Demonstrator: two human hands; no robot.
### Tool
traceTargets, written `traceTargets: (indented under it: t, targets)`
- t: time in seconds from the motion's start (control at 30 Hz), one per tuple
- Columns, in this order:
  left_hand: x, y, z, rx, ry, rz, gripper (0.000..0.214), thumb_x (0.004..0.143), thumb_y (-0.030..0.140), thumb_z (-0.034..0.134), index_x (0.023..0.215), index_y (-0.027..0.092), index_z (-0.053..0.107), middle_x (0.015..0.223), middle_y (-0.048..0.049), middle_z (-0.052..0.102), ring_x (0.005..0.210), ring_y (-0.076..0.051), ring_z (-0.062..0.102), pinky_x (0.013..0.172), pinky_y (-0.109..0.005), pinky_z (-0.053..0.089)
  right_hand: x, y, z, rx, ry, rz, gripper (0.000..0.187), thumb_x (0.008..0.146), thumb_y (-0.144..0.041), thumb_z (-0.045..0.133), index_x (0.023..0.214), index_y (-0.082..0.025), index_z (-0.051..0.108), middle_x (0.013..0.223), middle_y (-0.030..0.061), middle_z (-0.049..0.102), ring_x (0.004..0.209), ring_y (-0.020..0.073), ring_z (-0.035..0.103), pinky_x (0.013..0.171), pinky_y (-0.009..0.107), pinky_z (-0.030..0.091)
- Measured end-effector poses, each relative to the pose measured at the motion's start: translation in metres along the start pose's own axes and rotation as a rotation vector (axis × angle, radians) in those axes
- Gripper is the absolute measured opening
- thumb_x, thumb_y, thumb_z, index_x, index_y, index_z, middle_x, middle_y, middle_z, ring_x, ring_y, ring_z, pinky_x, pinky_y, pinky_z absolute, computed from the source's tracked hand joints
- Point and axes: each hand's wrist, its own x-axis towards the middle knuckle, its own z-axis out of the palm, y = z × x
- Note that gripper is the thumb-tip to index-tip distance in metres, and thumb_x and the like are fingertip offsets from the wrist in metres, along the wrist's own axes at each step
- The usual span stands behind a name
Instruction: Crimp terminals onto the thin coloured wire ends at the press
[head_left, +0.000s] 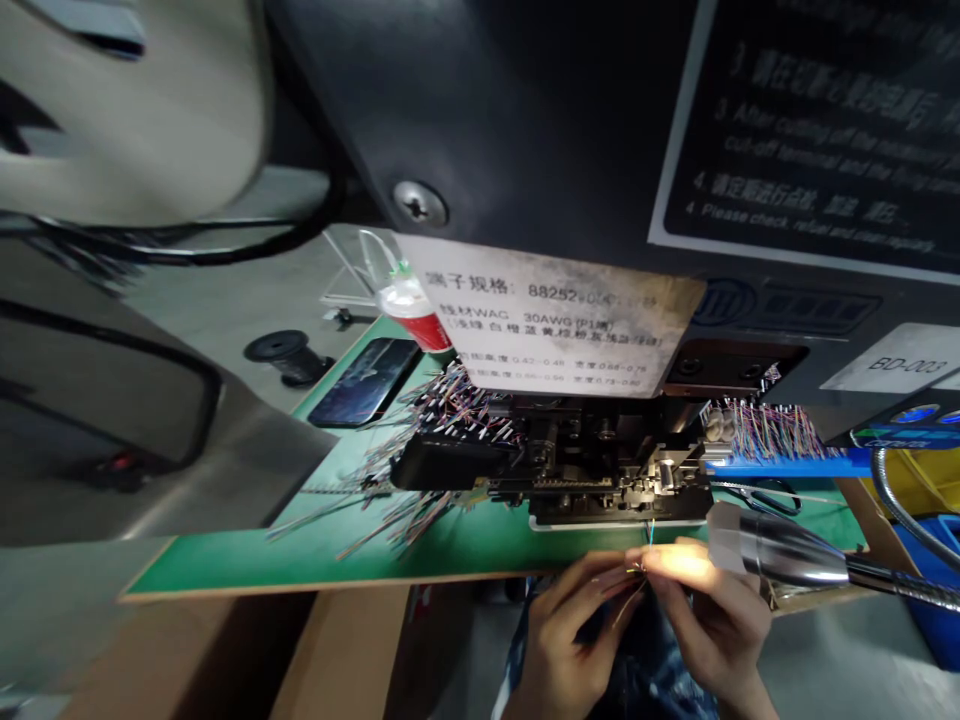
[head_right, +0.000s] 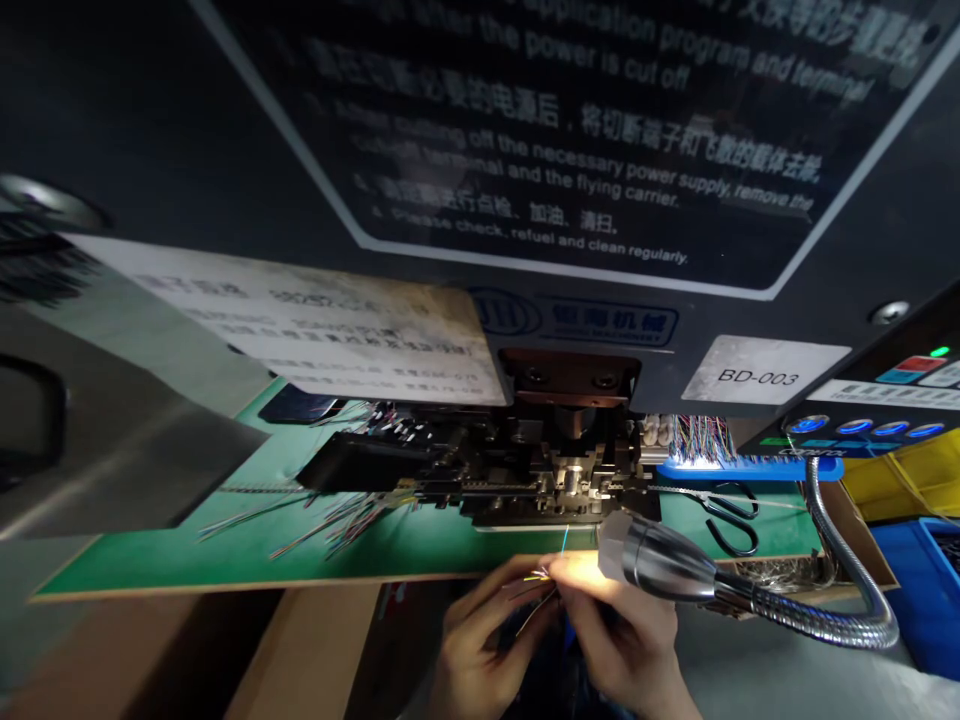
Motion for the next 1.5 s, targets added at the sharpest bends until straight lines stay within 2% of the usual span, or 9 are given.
traceTargets:
  t: [0.13, 0.3, 0.47, 0.63, 0.93, 1.03, 1.2, 1.4, 1.5]
  targets:
    - [-0.004, -0.002, -0.001, 0.005, -0.048, -0.004, 0.025, 0.104, 0.014, 0.063, 0.12, 0.023, 0.08, 0.104, -0.0088, 0.083, 0.091, -0.021, 0.082, 0.079, -0.023, 0.066, 0.003, 0.0, -0.004, -0.09, -0.035, -0.135, 0.05, 0.096, -0.003, 0.07, 0.133, -0.036, 0.075, 0.106, 0.0019, 0.087, 0.084, 0.0265, 0.086, 0.08, 0.036, 0.072]
    - [-0.002, 0.001, -0.003, 0.018, -0.046, 0.076, 0.027, 0.108, 0.015, 0.057, 0.126, 0.021, 0.075, 0.103, -0.0092, 0.082, 0.089, -0.018, 0.081, 0.078, -0.02, 0.065, 0.006, 0.0, -0.003, -0.139, -0.038, -0.268, 0.04, 0.102, -0.004, 0.06, 0.134, -0.025, 0.074, 0.101, 0.0067, 0.087, 0.079, 0.0229, 0.086, 0.078, 0.03, 0.072]
    - [0.005, 0.012, -0.01, 0.098, -0.074, 0.144, 0.024, 0.108, 0.012, 0.057, 0.123, 0.019, 0.074, 0.101, -0.0074, 0.082, 0.09, -0.015, 0.081, 0.081, -0.016, 0.063, 0.007, -0.003, -0.002, -0.108, -0.019, -0.258, 0.041, 0.103, -0.006, 0.06, 0.134, -0.028, 0.074, 0.098, 0.0043, 0.088, 0.076, 0.021, 0.086, 0.072, 0.027, 0.071]
    - [0.008, 0.019, -0.014, 0.14, -0.073, 0.196, 0.02, 0.107, 0.011, 0.058, 0.12, 0.016, 0.072, 0.1, -0.008, 0.082, 0.092, -0.016, 0.081, 0.084, -0.017, 0.063, 0.009, -0.009, -0.002, -0.05, -0.016, -0.255, 0.04, 0.103, -0.007, 0.059, 0.134, -0.028, 0.074, 0.098, 0.0042, 0.088, 0.074, 0.0202, 0.085, 0.068, 0.026, 0.071]
    - [-0.007, 0.019, -0.021, 0.149, -0.164, 0.129, 0.029, 0.104, 0.008, 0.06, 0.129, 0.019, 0.07, 0.106, -0.009, 0.081, 0.094, -0.018, 0.081, 0.083, -0.021, 0.065, 0.016, -0.018, -0.001, -0.041, 0.019, -0.307, 0.032, 0.104, -0.008, 0.06, 0.128, -0.024, 0.076, 0.092, 0.0047, 0.088, 0.069, 0.0172, 0.084, 0.067, 0.024, 0.069]
    - [-0.01, 0.017, -0.021, 0.139, -0.171, 0.124, 0.03, 0.103, 0.007, 0.062, 0.13, 0.019, 0.069, 0.107, -0.0092, 0.081, 0.094, -0.018, 0.081, 0.082, -0.021, 0.065, 0.02, -0.024, -0.001, -0.058, 0.002, -0.296, 0.031, 0.106, -0.011, 0.058, 0.128, -0.023, 0.076, 0.088, 0.0043, 0.088, 0.065, 0.0174, 0.082, 0.06, 0.023, 0.067]
    - [-0.011, 0.018, -0.02, 0.119, -0.147, 0.167, 0.031, 0.103, 0.006, 0.062, 0.13, 0.02, 0.068, 0.108, -0.0091, 0.081, 0.093, -0.018, 0.081, 0.081, -0.02, 0.065, 0.023, -0.03, 0.0, -0.053, 0.013, -0.248, 0.024, 0.109, -0.018, 0.058, 0.12, -0.024, 0.079, 0.083, 0.0022, 0.087, 0.06, 0.0159, 0.081, 0.059, 0.022, 0.064]
    - [-0.007, 0.024, -0.022, 0.121, -0.158, 0.131, 0.013, 0.105, 0.012, 0.061, 0.109, 0.02, 0.069, 0.103, -0.0077, 0.082, 0.088, -0.017, 0.081, 0.08, -0.019, 0.064, 0.031, -0.036, 0.002, -0.054, 0.006, -0.278, 0.025, 0.11, -0.018, 0.057, 0.12, -0.023, 0.079, 0.079, 0.0019, 0.086, 0.054, 0.0149, 0.078, 0.052, 0.024, 0.06]
    - [-0.006, 0.024, -0.022, 0.116, -0.152, 0.137, 0.013, 0.104, 0.011, 0.062, 0.108, 0.02, 0.07, 0.103, -0.0074, 0.082, 0.086, -0.016, 0.082, 0.078, -0.019, 0.064, 0.032, -0.037, 0.002, -0.051, 0.005, -0.276, 0.024, 0.11, -0.02, 0.057, 0.121, -0.024, 0.079, 0.078, 0.0012, 0.086, 0.052, 0.0143, 0.077, 0.051, 0.024, 0.06]
